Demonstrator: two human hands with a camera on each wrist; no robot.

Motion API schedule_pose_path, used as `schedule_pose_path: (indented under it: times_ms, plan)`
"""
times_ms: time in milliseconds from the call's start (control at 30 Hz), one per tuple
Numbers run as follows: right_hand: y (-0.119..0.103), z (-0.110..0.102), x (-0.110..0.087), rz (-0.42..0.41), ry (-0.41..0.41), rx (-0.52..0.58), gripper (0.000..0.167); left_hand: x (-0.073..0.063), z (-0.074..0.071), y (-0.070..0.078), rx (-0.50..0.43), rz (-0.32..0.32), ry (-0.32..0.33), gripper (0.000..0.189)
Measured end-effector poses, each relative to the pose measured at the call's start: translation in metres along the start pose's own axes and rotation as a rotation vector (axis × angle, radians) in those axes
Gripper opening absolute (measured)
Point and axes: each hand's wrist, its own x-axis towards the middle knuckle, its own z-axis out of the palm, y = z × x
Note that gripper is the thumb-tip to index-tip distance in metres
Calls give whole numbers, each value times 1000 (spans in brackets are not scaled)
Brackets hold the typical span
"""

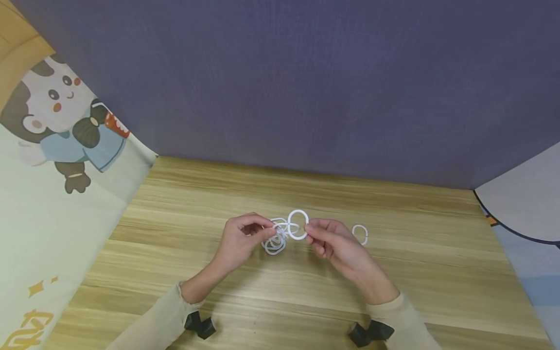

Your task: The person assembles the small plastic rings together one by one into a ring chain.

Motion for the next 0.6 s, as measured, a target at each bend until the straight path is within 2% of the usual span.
schedule_pose_path:
  times_ms: [267,600]
  plan:
    - [1,-3,0,23,-6,-68,27,1,1,-2,18,22,18,6]
    - [0,-7,1,51,5,-98,25,3,4,-3,49,35,53,4]
